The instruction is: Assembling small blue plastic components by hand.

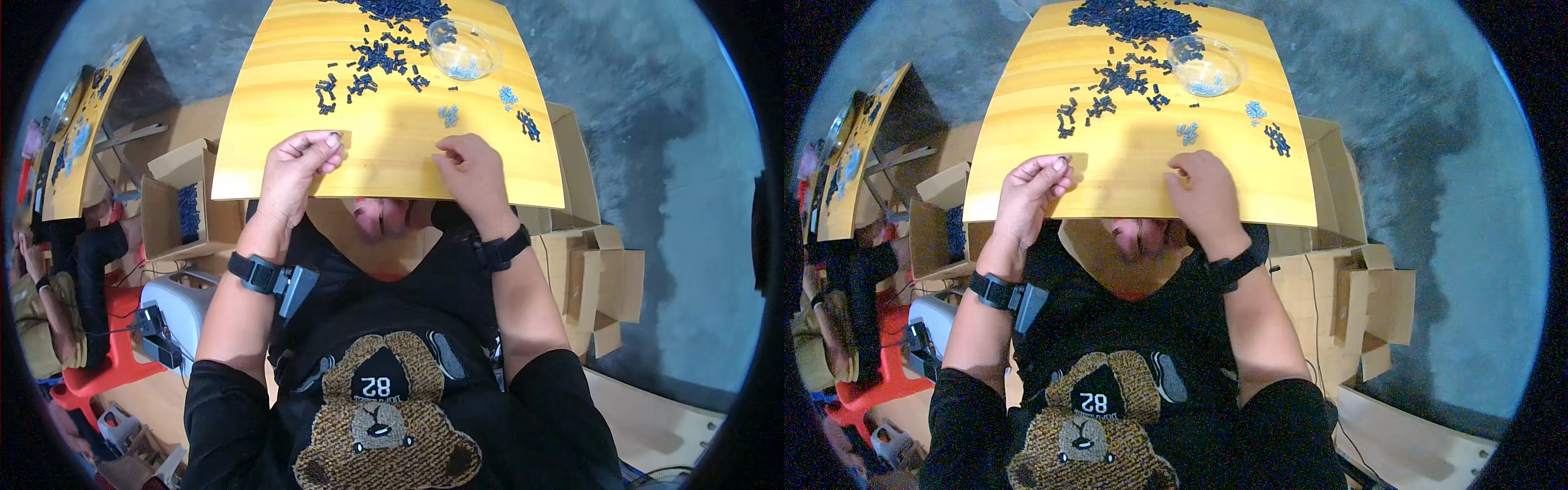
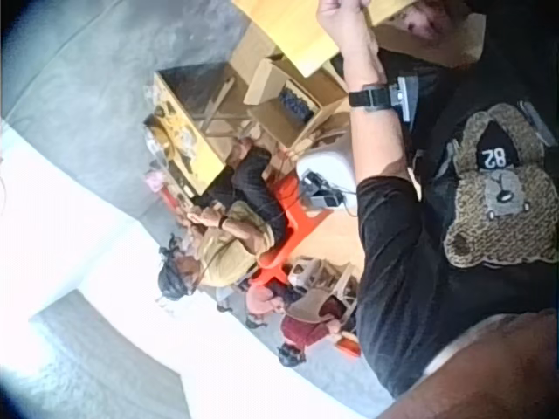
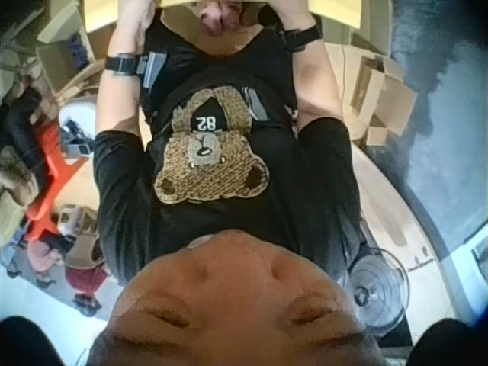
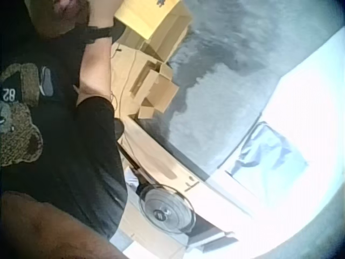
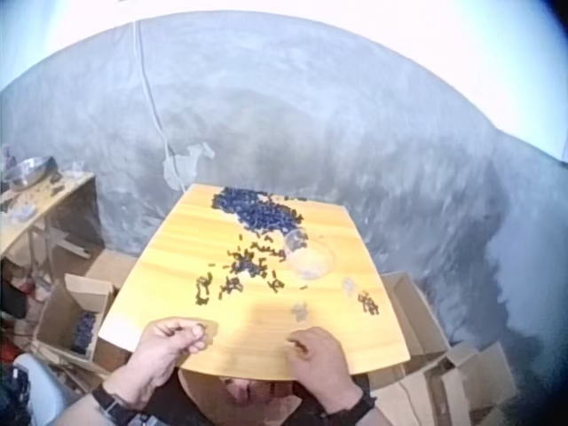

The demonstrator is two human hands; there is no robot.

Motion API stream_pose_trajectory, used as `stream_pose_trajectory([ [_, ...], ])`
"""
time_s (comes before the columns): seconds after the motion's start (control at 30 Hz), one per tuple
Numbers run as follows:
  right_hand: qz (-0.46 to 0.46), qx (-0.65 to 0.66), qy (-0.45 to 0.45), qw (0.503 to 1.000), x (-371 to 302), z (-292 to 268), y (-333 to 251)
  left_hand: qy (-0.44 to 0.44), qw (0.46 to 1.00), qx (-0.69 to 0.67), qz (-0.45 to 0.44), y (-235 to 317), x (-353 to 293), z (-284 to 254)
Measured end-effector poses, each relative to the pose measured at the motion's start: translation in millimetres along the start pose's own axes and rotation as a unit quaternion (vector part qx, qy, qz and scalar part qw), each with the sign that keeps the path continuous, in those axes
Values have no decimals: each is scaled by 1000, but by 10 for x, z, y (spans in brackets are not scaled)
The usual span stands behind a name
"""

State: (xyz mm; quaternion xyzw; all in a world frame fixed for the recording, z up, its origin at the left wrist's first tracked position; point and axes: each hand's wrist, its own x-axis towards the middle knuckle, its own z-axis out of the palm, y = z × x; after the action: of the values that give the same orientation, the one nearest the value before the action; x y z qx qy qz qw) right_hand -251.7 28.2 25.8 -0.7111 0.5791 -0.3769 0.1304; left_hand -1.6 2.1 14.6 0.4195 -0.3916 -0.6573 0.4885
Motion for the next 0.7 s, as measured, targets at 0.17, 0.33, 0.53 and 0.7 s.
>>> stream_pose_trajectory([
  [0.17, 63, -21, -19, 998, 160, -158, 210, 15, 998, -43, 34, -113, 111, -98],
  [0.33, 11, -69, -35, 997, 406, -113, 280, 19, 997, -77, 9, -90, 139, -160],
  [0.53, 6, -107, -24, 994, 638, 79, 311, 17, 996, -90, -8, -66, 119, -172],
  [0.7, 28, -146, -34, 988, 667, 158, 331, 11, 996, -91, -8, -59, 120, -162],
])
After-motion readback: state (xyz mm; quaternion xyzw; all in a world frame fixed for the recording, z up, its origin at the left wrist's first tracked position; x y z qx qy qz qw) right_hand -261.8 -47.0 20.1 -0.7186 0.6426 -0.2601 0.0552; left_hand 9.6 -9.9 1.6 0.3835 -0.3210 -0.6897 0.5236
